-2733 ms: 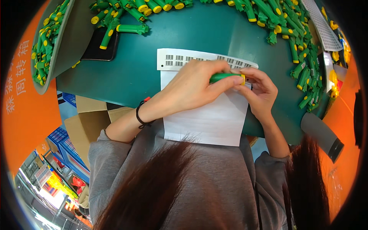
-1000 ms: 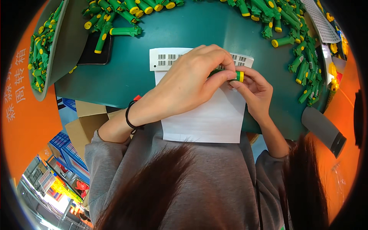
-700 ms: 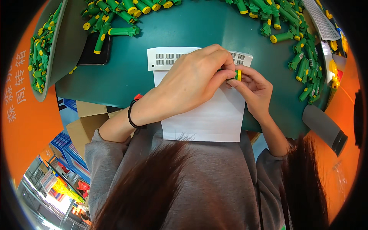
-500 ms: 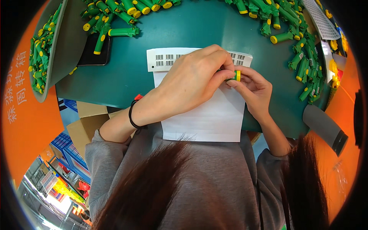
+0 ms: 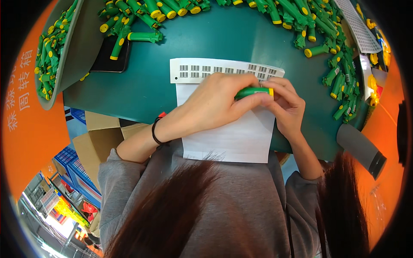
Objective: Applying adhesive labels to small green plastic tubes at a workbench.
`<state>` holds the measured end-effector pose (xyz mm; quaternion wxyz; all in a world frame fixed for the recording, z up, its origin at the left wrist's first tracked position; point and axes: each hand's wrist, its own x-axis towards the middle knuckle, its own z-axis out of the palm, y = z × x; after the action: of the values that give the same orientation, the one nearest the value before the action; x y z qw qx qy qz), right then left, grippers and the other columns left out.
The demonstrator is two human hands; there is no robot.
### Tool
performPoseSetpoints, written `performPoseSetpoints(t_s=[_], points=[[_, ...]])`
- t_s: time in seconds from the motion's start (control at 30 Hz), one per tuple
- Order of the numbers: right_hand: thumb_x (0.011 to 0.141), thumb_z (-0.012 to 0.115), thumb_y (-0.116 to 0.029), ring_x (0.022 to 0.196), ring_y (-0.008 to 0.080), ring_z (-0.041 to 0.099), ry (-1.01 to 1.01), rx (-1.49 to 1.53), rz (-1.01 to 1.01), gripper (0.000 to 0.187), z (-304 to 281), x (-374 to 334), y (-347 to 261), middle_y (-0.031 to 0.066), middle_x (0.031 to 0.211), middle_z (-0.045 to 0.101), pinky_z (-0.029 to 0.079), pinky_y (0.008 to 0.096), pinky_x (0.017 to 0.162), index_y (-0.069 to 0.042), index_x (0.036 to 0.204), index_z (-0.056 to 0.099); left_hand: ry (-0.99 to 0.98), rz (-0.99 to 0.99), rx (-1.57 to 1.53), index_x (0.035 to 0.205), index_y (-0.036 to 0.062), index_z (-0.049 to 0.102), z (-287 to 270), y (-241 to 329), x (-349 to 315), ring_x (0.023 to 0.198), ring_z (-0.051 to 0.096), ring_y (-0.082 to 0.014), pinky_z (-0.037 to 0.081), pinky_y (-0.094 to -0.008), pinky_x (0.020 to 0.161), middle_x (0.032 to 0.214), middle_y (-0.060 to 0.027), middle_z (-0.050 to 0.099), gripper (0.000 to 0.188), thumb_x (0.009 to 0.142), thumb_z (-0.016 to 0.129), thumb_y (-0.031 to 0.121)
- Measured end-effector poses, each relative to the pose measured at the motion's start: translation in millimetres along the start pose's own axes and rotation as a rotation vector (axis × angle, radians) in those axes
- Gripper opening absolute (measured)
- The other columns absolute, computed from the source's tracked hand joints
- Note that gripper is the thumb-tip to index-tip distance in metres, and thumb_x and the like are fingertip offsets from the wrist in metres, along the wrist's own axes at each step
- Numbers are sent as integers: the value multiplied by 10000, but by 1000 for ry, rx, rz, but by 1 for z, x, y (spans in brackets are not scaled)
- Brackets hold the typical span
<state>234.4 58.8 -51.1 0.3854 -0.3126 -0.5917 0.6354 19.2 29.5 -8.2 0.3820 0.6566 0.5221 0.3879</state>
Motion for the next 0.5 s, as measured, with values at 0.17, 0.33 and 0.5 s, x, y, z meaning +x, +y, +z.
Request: performPoseSetpoints(t_s=[0.17, 0.33, 0.5], points=[[772, 764, 96, 1083, 198, 556, -110, -146, -78, 458, 3, 3, -4, 102, 1202, 554, 482, 295, 896, 23, 1215, 678, -301, -296, -290, 969, 5, 724, -6, -6, 2, 661, 601, -115, 481, -271, 620, 761, -58, 691, 291, 997, 628, 278], [809, 716, -10, 1120, 256, 557, -15, -916, -350, 377, -45, 50, -54, 121, 1289, 558, 469, 370, 954, -62, 1182, 692, 199, -165, -99, 1023, 21, 759, -95, -11, -19, 742, 619, -99, 477, -287, 657, 814, -28, 702, 255, 990, 639, 244], [843, 742, -118, 1192, 348, 518, -34, -1523, -342, 355, -125, 74, -55, 89, 1298, 593, 405, 436, 1045, -116, 1194, 694, 1176, 59, 734, 1189, -5, 698, -264, -1, -27, 1051, 662, -198, 486, -323, 932, 1103, -104, 731, 352, 1032, 553, 274]])
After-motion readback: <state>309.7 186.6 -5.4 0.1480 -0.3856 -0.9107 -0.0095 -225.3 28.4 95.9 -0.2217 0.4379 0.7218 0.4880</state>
